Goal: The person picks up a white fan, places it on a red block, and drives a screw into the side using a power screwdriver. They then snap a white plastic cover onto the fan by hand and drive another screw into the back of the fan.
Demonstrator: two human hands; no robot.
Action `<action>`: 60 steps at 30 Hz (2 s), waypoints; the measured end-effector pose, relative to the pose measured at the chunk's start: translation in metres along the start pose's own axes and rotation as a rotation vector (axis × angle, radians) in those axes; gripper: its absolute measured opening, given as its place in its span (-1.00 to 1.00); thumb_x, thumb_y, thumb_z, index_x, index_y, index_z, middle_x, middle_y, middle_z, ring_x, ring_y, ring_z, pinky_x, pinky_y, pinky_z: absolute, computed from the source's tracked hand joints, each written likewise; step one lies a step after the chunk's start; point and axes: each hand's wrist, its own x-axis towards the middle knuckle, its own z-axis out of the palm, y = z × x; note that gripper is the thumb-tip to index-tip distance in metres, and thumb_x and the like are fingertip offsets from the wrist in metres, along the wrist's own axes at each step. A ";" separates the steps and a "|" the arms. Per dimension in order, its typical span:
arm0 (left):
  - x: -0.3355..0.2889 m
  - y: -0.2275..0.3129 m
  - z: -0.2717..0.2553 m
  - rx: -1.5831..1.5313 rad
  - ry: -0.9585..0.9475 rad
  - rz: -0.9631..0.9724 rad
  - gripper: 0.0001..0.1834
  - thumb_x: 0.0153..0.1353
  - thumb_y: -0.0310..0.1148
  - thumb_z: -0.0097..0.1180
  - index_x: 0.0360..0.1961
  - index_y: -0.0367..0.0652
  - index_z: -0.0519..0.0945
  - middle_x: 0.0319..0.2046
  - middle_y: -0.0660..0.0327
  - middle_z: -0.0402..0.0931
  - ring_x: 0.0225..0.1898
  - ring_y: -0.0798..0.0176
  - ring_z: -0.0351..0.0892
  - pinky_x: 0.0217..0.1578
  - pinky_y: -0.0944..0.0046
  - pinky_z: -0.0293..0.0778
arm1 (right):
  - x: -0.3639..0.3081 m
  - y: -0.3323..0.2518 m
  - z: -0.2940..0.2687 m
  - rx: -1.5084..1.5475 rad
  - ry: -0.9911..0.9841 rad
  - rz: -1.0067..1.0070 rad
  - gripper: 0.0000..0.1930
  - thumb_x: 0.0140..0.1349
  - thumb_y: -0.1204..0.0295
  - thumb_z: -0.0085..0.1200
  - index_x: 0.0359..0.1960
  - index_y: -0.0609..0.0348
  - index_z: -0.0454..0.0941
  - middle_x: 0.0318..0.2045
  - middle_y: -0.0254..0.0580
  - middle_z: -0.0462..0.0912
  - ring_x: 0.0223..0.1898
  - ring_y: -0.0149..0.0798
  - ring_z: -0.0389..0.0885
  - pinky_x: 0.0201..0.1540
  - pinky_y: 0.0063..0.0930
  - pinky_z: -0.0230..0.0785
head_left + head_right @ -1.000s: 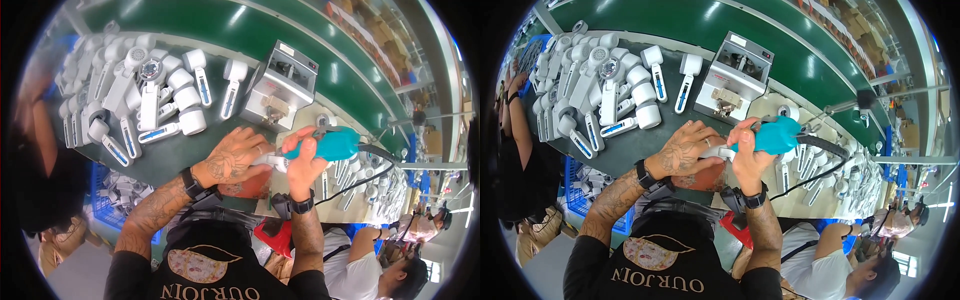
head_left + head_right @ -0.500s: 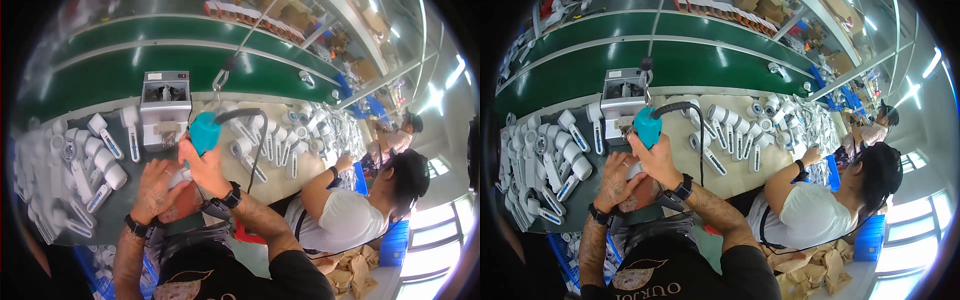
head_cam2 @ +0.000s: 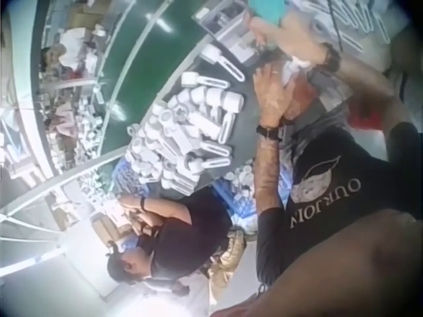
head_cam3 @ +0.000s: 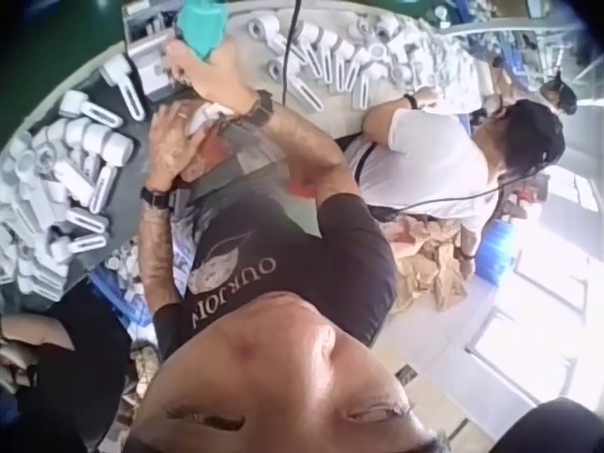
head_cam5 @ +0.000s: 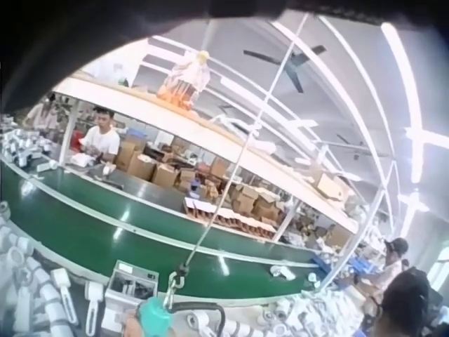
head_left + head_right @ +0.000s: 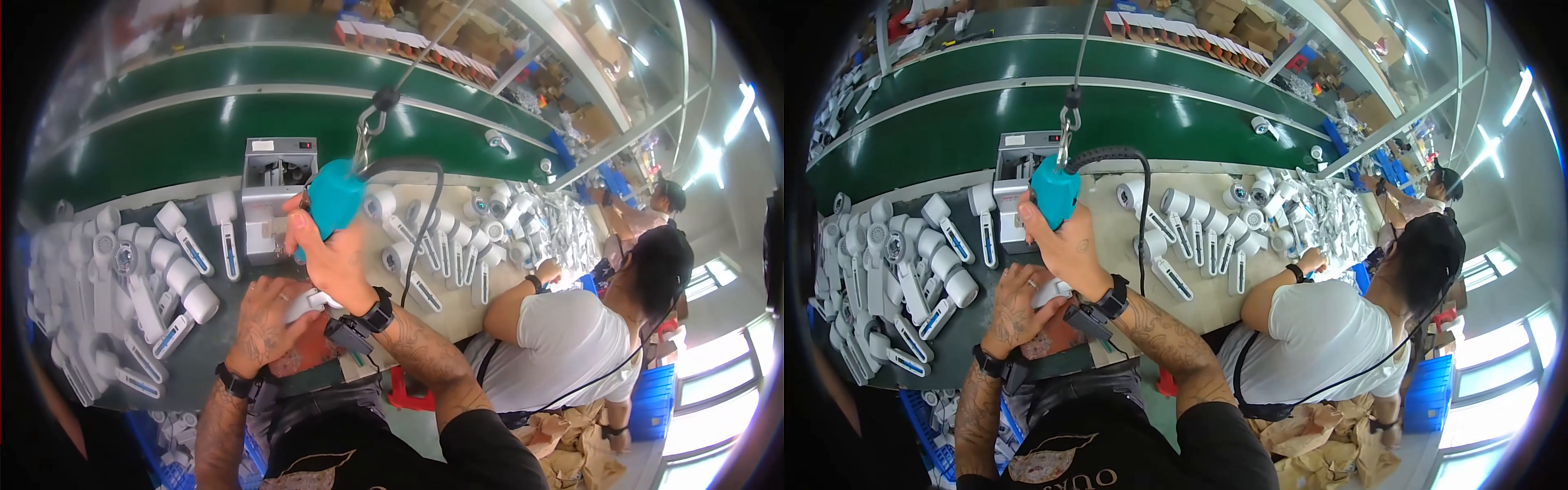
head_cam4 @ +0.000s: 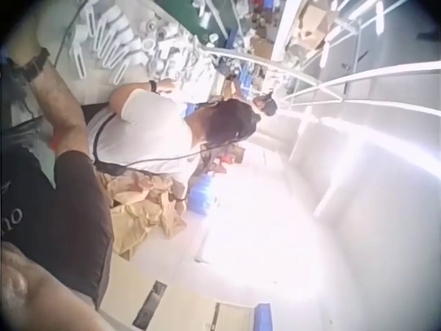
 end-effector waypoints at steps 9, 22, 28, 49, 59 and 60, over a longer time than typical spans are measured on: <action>0.004 0.002 -0.001 -0.021 -0.007 -0.002 -0.54 0.09 -0.17 0.35 0.01 -0.09 0.64 -0.14 0.20 0.54 -0.12 0.01 0.47 -0.09 0.03 0.38 | 0.008 0.004 -0.001 -0.006 -0.012 0.008 -0.78 0.47 0.35 0.02 -0.10 0.29 0.51 -0.50 -0.36 0.56 -0.49 -0.52 0.52 -0.43 -0.59 0.33; 0.002 0.000 -0.003 -0.029 -0.002 -0.028 -0.54 0.07 -0.19 0.36 0.00 -0.08 0.64 -0.14 0.21 0.55 -0.10 0.01 0.48 -0.07 0.02 0.38 | 0.018 0.012 0.006 0.007 -0.032 -0.025 -0.76 0.47 0.31 0.03 -0.10 0.28 0.51 -0.52 -0.37 0.55 -0.49 -0.51 0.52 -0.41 -0.58 0.32; 0.003 -0.002 -0.002 -0.015 -0.006 -0.018 -0.54 0.06 -0.17 0.36 0.00 -0.08 0.64 -0.14 0.21 0.54 -0.09 0.01 0.47 -0.06 0.00 0.37 | 0.019 0.008 0.008 0.028 -0.005 -0.002 -0.73 0.46 0.27 0.05 -0.10 0.28 0.51 -0.52 -0.36 0.55 -0.50 -0.51 0.51 -0.44 -0.59 0.31; 0.004 -0.001 -0.004 -0.009 -0.022 -0.020 -0.55 0.05 -0.20 0.37 -0.01 -0.08 0.64 -0.14 0.22 0.55 -0.10 0.02 0.48 -0.06 0.00 0.37 | 0.021 0.006 0.010 0.043 -0.038 -0.006 -0.72 0.47 0.28 0.05 -0.10 0.30 0.49 -0.54 -0.38 0.55 -0.49 -0.51 0.49 -0.37 -0.56 0.35; -0.003 -0.017 0.003 -0.065 0.000 0.031 -0.54 0.18 -0.08 0.26 0.05 -0.05 0.62 -0.11 0.20 0.53 -0.10 0.08 0.45 -0.04 0.09 0.37 | 0.022 0.008 0.009 -0.154 0.059 -0.109 -0.61 0.50 0.11 -0.01 -0.07 0.28 0.48 -0.54 -0.25 0.55 -0.49 -0.36 0.53 -0.42 -0.45 0.41; 0.005 -0.011 0.002 -0.086 0.054 0.093 -0.55 0.14 -0.08 0.31 0.01 -0.03 0.64 -0.16 0.24 0.55 -0.16 0.12 0.48 -0.08 0.13 0.38 | 0.020 0.000 0.003 0.010 0.115 -0.014 -0.59 0.50 0.09 -0.03 -0.07 0.29 0.47 -0.55 -0.25 0.52 -0.49 -0.34 0.52 -0.41 -0.44 0.41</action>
